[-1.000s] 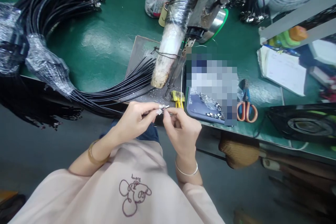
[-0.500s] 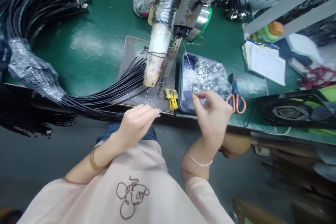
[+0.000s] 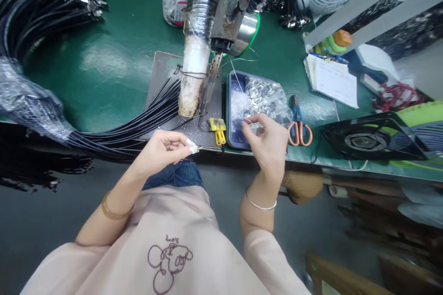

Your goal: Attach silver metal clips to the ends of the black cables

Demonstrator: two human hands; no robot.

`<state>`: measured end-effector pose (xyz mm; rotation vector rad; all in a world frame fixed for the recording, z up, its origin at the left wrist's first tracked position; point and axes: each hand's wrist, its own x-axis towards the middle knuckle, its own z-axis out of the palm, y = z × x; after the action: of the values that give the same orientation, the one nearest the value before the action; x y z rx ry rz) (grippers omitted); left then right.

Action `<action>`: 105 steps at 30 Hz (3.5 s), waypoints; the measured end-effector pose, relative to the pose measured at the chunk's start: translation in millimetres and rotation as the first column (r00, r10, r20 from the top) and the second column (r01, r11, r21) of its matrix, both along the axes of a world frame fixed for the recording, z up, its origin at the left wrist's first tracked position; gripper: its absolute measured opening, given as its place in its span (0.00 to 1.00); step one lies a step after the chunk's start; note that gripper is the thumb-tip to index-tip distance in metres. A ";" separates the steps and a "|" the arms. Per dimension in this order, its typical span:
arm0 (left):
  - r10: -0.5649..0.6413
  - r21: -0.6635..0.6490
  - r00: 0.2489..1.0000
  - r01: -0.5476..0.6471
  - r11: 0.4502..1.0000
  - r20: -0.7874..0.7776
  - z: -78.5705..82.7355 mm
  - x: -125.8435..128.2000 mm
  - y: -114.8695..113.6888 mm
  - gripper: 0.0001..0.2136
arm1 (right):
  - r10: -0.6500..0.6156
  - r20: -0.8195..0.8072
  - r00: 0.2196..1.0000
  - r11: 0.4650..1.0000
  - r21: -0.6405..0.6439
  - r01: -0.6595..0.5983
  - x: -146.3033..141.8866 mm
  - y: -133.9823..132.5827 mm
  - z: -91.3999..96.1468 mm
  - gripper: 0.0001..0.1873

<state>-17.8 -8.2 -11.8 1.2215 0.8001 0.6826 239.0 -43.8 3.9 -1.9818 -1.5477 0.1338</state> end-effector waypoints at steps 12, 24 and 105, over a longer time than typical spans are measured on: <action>0.190 0.229 0.976 -0.162 0.960 -0.106 -4.4 15.6 -5.6 0.08 | 0.212 -0.502 0.838 0.951 0.303 -0.059 -54.8 -32.4 -0.1 0.03; 0.163 0.237 0.980 -0.132 0.962 -0.113 -6.9 14.2 -6.0 0.04 | 0.284 -0.271 0.920 0.952 0.193 -0.237 -87.9 -22.1 -18.4 0.13; 0.393 0.901 0.889 0.049 0.432 -0.237 -23.0 4.9 2.7 0.05 | -0.102 0.205 0.973 0.994 -0.004 0.105 49.0 -34.3 2.5 0.12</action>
<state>-12.9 -5.5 -34.8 2.3725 0.9569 1.1184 288.0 -78.2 6.4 -2.1385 -1.5676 -0.1049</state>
